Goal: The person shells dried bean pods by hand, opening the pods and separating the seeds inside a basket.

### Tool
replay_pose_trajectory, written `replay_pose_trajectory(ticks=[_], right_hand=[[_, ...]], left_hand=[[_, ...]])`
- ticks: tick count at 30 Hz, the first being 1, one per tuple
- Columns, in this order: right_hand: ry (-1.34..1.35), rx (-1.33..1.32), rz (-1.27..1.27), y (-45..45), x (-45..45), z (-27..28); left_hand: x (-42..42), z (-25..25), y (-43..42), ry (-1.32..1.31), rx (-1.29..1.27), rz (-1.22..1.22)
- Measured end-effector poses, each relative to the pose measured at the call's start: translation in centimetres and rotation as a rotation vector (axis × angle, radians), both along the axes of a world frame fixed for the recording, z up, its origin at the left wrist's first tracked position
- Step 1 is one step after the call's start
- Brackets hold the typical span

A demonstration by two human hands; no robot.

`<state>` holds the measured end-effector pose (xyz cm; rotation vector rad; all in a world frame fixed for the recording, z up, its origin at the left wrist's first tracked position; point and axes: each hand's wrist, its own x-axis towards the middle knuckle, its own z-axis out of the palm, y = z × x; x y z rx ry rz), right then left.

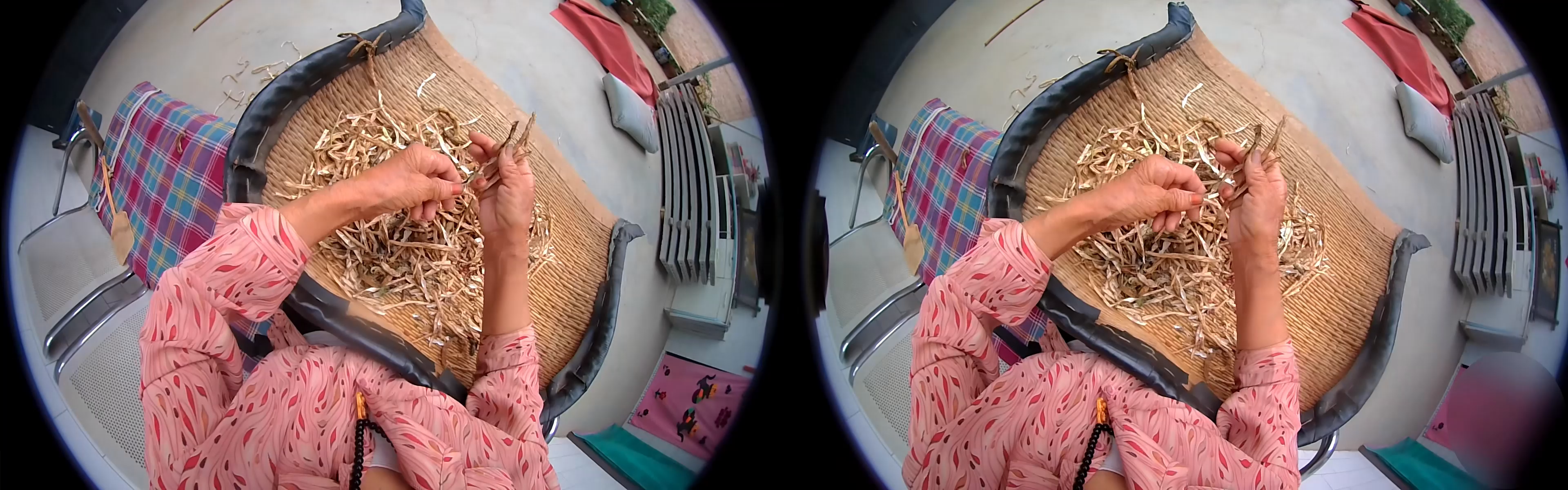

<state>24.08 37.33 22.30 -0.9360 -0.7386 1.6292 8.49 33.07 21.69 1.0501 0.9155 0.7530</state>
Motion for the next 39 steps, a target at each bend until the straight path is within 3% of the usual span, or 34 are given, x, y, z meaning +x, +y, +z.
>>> replay_pose_trajectory(ticks=[4,8,11,15,17,23,26,29,39], right_hand=[[0.328,-0.109,0.068,1.3,2.5,-2.4],[0.43,-0.081,0.11,1.3,2.7,-3.2],[0.261,-0.13,0.107,0.3,1.6,-3.1],[-0.082,0.068,0.363,-1.8,0.0,-3.1],[-0.022,0.066,0.367,-2.3,-0.8,-3.3],[-0.054,0.014,0.344,-2.3,-0.9,-3.4],[-0.112,0.048,0.38,-2.3,-0.4,-3.2],[-0.112,0.08,0.421,-2.5,-0.4,-3.0],[-0.174,0.089,0.338,-3.0,-1.1,-2.4]], left_hand=[[-0.3,0.7,0.1,-0.203,-0.13,0.038],[-1.0,0.7,0.6,-0.31,-0.224,0.151],[-1.4,0.6,0.7,-0.446,-0.298,0.264],[-1.9,0.0,1.1,-0.574,-0.338,0.338],[-1.9,-0.2,1.0,-0.581,-0.329,0.355],[-1.2,0.3,1.1,-0.344,-0.133,0.421],[-0.9,0.6,0.8,0.001,0.101,0.393],[-0.8,0.3,0.8,0.109,0.206,0.37],[-1.0,0.0,0.7,0.087,0.258,0.413]])
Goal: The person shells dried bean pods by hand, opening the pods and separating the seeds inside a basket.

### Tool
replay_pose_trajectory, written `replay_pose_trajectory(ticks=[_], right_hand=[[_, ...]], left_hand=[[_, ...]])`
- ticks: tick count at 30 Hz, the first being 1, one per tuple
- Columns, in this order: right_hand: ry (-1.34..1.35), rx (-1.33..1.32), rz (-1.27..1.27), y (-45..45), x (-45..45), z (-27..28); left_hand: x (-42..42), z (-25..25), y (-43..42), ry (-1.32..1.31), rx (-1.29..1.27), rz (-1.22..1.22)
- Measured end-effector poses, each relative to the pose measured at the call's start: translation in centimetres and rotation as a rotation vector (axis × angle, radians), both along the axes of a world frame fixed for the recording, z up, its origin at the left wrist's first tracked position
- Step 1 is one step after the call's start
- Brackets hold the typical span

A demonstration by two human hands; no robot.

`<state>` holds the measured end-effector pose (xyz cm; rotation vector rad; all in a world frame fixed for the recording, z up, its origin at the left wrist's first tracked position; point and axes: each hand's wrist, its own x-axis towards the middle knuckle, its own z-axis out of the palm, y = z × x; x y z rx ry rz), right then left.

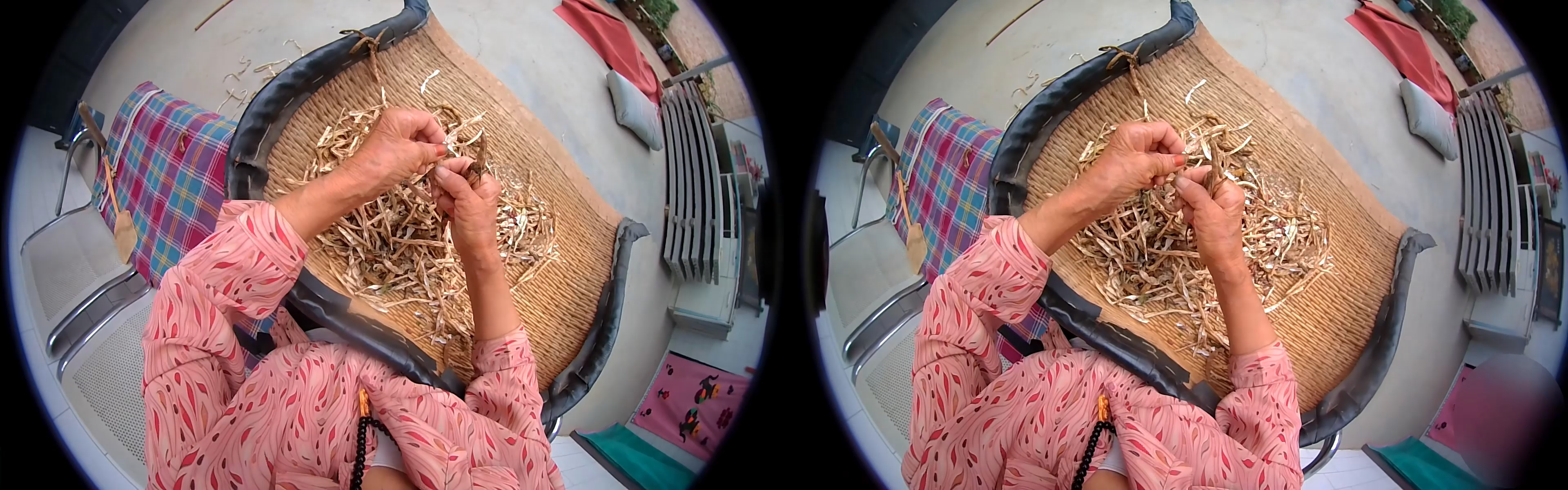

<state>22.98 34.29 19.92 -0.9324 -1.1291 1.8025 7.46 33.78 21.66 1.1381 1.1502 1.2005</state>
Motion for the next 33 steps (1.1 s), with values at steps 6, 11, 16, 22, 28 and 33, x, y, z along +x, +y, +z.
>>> replay_pose_trajectory(ticks=[6,11,16,22,28,33], right_hand=[[-0.108,0.095,-0.09,-0.4,-0.2,0.4],[-0.127,0.122,-0.092,-0.1,0.1,-0.7],[-0.117,0.219,-0.081,-0.1,0.4,-0.6],[-0.153,0.255,-0.073,0.2,0.6,0.0],[-0.134,0.211,-0.051,0.7,1.4,-0.2],[-0.173,0.23,-0.026,0.5,1.2,-0.1]], left_hand=[[-0.1,-0.1,0.0,-0.033,-0.081,-0.022],[0.4,-1.1,0.2,0.239,0.168,0.003],[-0.3,-0.3,0.2,-0.342,-0.271,-0.086],[-0.5,-0.7,0.6,-0.326,-0.228,-0.163],[0.1,0.0,0.3,-0.227,-0.122,-0.11],[0.1,0.3,0.4,-0.196,-0.122,-0.063]])
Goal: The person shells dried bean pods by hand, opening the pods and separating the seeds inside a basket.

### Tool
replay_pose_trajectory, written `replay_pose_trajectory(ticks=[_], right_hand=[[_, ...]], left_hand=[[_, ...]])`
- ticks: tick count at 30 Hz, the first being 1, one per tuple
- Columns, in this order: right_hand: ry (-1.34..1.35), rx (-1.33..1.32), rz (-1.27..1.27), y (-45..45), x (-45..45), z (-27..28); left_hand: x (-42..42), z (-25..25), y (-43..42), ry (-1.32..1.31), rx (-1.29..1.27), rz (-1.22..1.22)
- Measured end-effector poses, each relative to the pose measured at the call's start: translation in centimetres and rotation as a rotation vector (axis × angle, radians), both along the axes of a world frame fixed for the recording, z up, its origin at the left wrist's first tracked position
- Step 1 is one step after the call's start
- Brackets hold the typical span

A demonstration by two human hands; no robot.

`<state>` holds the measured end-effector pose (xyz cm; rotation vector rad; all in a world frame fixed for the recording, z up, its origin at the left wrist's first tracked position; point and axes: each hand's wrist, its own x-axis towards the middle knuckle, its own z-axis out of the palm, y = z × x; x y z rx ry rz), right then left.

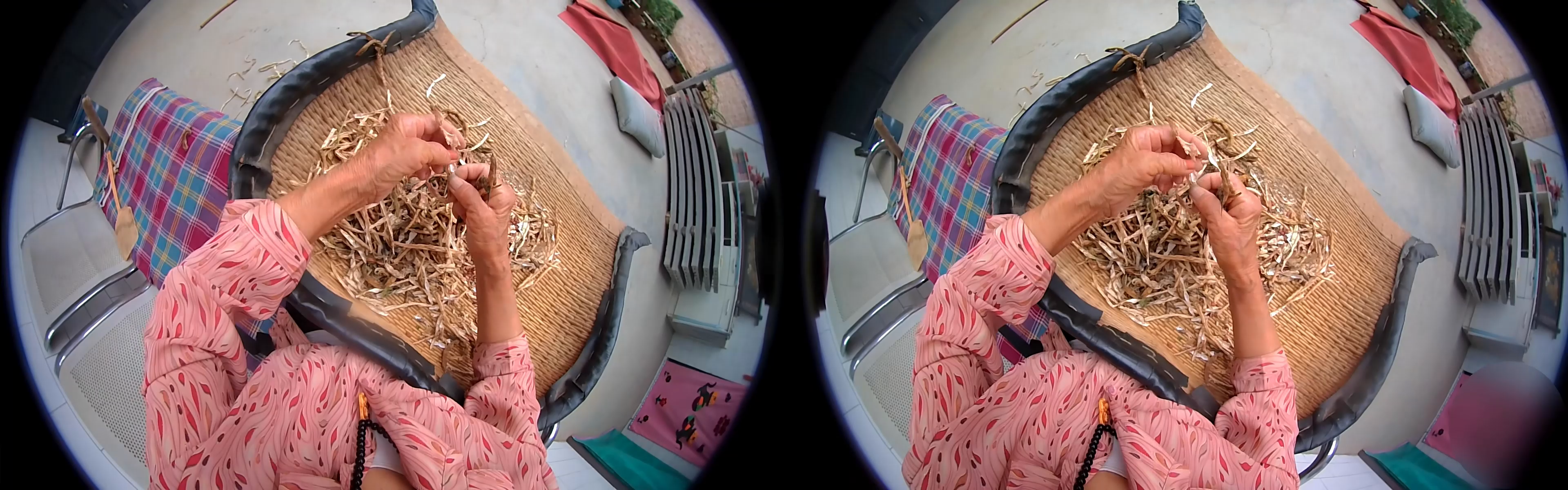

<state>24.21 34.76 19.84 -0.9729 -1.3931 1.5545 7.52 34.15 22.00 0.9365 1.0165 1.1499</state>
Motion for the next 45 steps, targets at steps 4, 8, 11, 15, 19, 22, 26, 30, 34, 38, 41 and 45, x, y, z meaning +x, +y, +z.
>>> replay_pose_trajectory(ticks=[4,8,11,15,19,22,26,30,34,38,41,45], right_hand=[[0.002,-0.031,-0.007,-0.2,-0.1,-0.2],[0.026,-0.049,0.009,-0.3,-0.2,-0.4],[0.042,-0.058,0.005,-0.4,-0.4,-0.5],[0.101,-0.141,-0.009,-0.2,-0.2,-0.4],[0.321,-0.294,-0.032,0.4,0.2,-0.1],[0.417,-0.318,-0.076,0.8,0.5,0.0],[0.477,-0.364,-0.107,1.2,1.0,0.0],[0.481,-0.356,-0.111,1.0,0.6,0.3],[0.509,-0.364,-0.101,0.9,0.4,0.3],[0.536,-0.369,-0.102,0.9,0.3,0.0],[0.529,-0.352,-0.1,0.8,0.2,-0.2],[0.546,-0.34,-0.099,0.7,0.0,-0.3]], left_hand=[[-0.3,0.2,0.3,-0.012,-0.031,0.038],[-0.3,0.0,0.2,0.0,-0.02,0.054],[-0.6,-0.2,0.3,0.022,-0.035,0.026],[-0.4,0.1,0.3,-0.008,-0.059,0.069],[-1.0,-0.1,0.4,0.052,-0.173,-0.023],[-0.5,0.4,-0.1,0.258,-0.162,-0.224],[0.0,-0.5,-0.6,0.244,-0.035,-0.348],[0.0,-0.8,-0.4,0.463,0.176,-0.344],[0.1,-0.8,-0.5,0.478,0.21,-0.3],[0.2,-1.1,-0.7,0.36,0.149,-0.247],[0.3,-0.7,-0.8,0.372,0.151,-0.222],[0.4,-1.0,-0.8,0.349,0.166,-0.192]])
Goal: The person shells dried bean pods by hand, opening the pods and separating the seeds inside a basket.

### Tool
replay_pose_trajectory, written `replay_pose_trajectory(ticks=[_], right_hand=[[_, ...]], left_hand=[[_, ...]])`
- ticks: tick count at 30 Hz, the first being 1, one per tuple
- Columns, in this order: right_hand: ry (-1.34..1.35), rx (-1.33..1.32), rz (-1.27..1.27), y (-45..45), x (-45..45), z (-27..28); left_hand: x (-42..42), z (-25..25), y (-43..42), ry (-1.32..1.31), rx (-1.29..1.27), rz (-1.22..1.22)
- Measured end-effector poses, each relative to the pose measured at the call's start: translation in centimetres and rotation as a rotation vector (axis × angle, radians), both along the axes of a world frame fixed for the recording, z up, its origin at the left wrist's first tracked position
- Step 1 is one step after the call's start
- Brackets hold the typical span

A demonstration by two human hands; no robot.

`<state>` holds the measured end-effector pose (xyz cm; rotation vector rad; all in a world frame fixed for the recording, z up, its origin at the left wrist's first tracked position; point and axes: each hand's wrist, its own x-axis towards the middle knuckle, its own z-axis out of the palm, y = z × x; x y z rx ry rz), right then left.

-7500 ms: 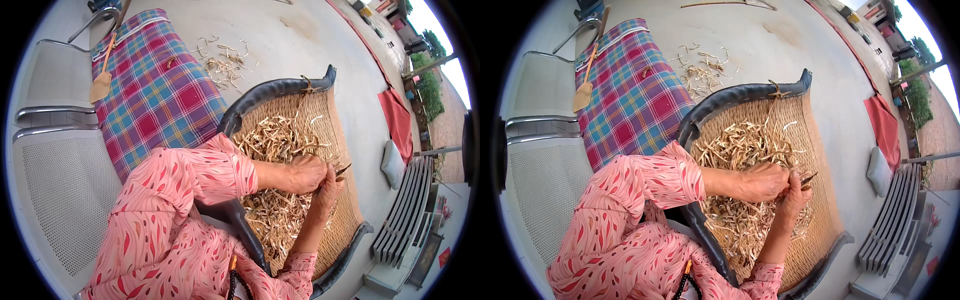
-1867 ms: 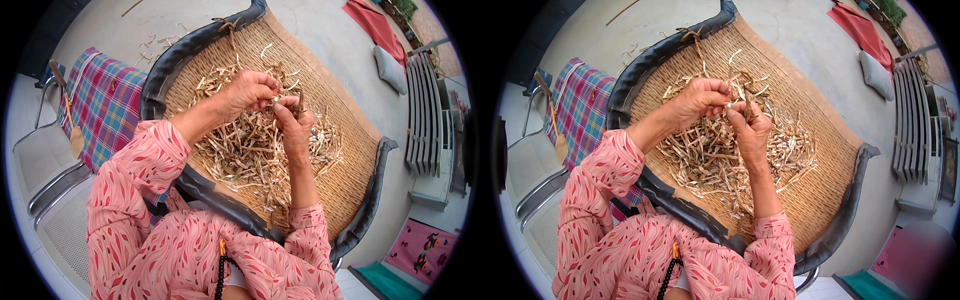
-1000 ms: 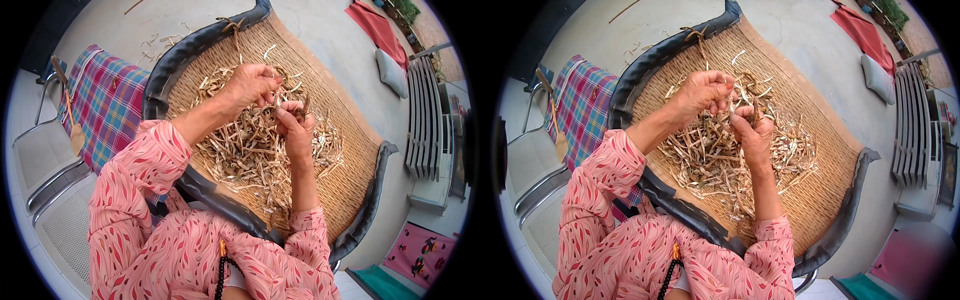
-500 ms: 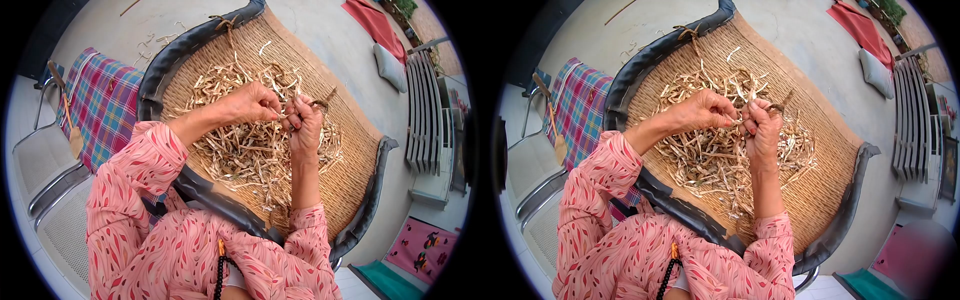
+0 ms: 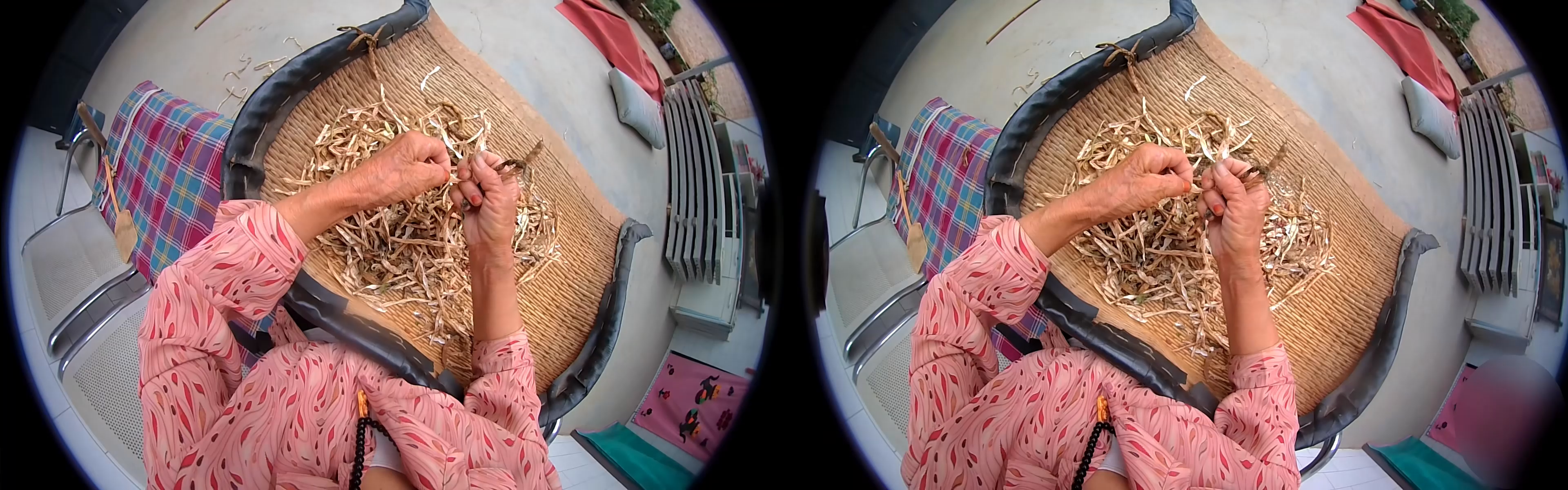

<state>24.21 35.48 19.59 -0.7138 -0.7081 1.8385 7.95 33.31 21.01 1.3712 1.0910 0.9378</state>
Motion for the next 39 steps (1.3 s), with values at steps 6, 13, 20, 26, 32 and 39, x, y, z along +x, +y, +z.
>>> replay_pose_trajectory(ticks=[6,13,20,26,32,39], right_hand=[[-0.031,0.069,-0.084,-0.1,-0.5,-0.2],[-0.079,0.112,-0.109,-0.2,-0.5,-0.4],[-0.056,0.065,-0.175,0.2,-0.1,-0.4],[-0.059,0.066,-0.177,0.6,0.5,-0.3],[-0.049,0.065,-0.161,0.4,0.3,-0.4],[0.097,-0.059,-0.25,4.4,1.1,1.2]], left_hand=[[0.2,0.5,-0.2,-0.006,-0.054,0.035],[0.2,-0.1,0.0,0.053,-0.006,0.05],[-0.4,0.7,0.2,-0.259,-0.308,0.065],[-0.3,1.5,0.1,-0.2,-0.293,0.115],[-0.5,0.9,0.0,-0.146,-0.225,0.104],[-0.1,-0.3,-0.7,0.229,-0.004,-0.036]])
